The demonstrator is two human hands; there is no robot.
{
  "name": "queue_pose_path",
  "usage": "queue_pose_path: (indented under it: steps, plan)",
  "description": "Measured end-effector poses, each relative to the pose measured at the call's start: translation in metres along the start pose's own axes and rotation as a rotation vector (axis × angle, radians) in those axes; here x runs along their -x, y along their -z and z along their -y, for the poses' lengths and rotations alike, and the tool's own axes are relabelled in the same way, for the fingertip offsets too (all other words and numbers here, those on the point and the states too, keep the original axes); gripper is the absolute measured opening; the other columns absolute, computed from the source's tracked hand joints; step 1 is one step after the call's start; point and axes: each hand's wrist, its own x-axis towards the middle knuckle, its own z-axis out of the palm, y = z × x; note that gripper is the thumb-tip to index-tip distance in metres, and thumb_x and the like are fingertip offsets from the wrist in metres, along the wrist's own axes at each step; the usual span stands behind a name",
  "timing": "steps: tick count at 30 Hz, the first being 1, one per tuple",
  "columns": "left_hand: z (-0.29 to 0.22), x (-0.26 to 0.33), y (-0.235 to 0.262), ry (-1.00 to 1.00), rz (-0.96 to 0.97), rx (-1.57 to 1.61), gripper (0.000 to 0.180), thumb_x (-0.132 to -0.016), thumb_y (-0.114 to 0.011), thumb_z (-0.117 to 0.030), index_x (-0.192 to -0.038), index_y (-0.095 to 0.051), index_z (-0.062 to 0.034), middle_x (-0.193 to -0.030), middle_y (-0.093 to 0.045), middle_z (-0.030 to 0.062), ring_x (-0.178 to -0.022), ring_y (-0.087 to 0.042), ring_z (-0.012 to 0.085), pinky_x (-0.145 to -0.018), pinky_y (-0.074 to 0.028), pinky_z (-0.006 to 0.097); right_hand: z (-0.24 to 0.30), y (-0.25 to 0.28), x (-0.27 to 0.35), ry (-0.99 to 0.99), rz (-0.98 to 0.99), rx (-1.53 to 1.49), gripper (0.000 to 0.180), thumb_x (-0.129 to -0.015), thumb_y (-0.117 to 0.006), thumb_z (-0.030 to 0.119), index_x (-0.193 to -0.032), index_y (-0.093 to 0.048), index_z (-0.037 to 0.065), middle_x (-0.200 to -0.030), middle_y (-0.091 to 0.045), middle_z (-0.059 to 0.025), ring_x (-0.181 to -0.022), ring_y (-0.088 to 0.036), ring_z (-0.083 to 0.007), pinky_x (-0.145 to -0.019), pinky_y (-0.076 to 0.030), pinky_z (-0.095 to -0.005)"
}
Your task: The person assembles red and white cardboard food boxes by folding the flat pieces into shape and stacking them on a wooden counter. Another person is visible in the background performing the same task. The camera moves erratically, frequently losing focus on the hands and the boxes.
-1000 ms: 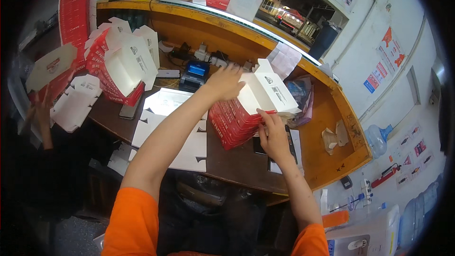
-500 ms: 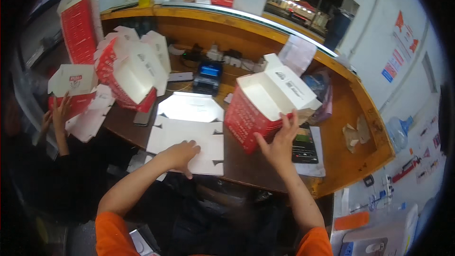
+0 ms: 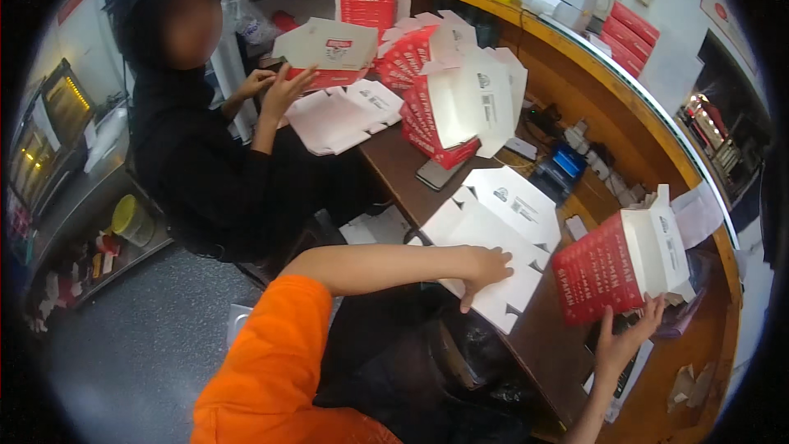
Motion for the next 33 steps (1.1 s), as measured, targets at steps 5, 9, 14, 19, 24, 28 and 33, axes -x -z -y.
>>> queue_pose_path:
  steps: [5,9,14,19,24,28,33]
  plan:
    - [0.018,0.009,0.014,-0.004,0.104,0.108,0.093,-0.059,-0.092,-0.048,-0.133,-0.060,-0.0019,-0.146,-0.042,0.0279,-0.127,-0.049,0.0441,-0.103,-0.047,0.049,0.016,-0.005,0.001,0.020,-0.042,-0.013,0.071,-0.088,-0.078,0.013,-0.148,-0.041,0.004,-0.161,-0.029,-0.0243,-0.146,-0.033,-0.0408,-0.117,-0.032,-0.0501]
    - [0.029,0.007,0.036,-0.026,0.144,0.256,0.048,-0.078,-0.077,-0.029,-0.116,-0.068,-0.0015,-0.117,-0.064,0.0265,-0.102,-0.064,0.0393,-0.088,-0.052,0.048,0.040,0.007,0.021,0.044,-0.061,-0.078,0.062,-0.088,-0.076,0.011,-0.141,-0.045,0.002,-0.157,-0.034,-0.0246,-0.144,-0.035,-0.0406,-0.117,-0.030,-0.0515]
    - [-0.010,0.081,0.108,0.272,-0.847,0.102,0.019,-0.081,-0.064,-0.005,-0.099,-0.069,-0.0036,-0.090,-0.071,0.0210,-0.091,-0.071,0.0407,-0.077,-0.055,0.048,0.089,0.024,0.110,-0.068,0.196,-0.412,0.041,-0.082,-0.072,0.001,-0.117,-0.052,0.001,-0.133,-0.048,-0.0218,-0.128,-0.047,-0.0387,-0.110,-0.036,-0.0492]
    - [-0.093,0.140,0.098,0.005,-0.808,-0.145,0.040,-0.092,-0.063,-0.018,-0.131,-0.062,-0.0108,-0.087,-0.065,0.0060,-0.079,-0.068,0.0274,-0.064,-0.055,0.039,0.137,0.036,0.225,-0.666,0.811,-1.157,0.032,-0.098,-0.071,0.022,-0.124,-0.059,0.008,-0.114,-0.064,-0.0131,-0.103,-0.063,-0.0254,-0.092,-0.051,-0.0430]
    - [-0.175,0.128,-0.059,-0.343,0.036,0.705,0.053,-0.086,-0.068,-0.022,-0.138,-0.058,-0.0119,-0.104,-0.060,0.0195,-0.082,-0.065,0.0391,-0.066,-0.054,0.049,0.164,0.051,0.319,-1.008,0.812,-1.337,0.064,-0.098,-0.070,0.035,-0.148,-0.043,0.005,-0.141,-0.051,-0.0166,-0.121,-0.057,-0.0315,-0.099,-0.050,-0.0449]
    - [-0.211,0.098,-0.137,0.005,0.063,1.307,0.045,-0.097,-0.064,-0.037,-0.119,-0.065,0.0017,-0.082,-0.066,0.0148,-0.067,-0.069,0.0289,-0.060,-0.056,0.041,0.153,0.067,0.269,-1.350,0.988,-1.011,0.059,-0.103,-0.058,0.042,-0.142,-0.048,-0.001,-0.139,-0.055,-0.0172,-0.124,-0.054,-0.0272,-0.103,-0.045,-0.0434]
    - [-0.210,0.048,-0.149,0.481,0.126,1.763,0.043,-0.102,-0.059,-0.035,-0.114,-0.065,0.0058,-0.082,-0.070,0.0164,-0.065,-0.073,0.0224,-0.060,-0.061,0.033,0.153,0.057,0.306,-1.223,0.610,-1.032,0.037,-0.099,-0.064,0.022,-0.127,-0.061,-0.002,-0.119,-0.065,-0.0143,-0.110,-0.062,-0.0241,-0.095,-0.051,-0.0392]
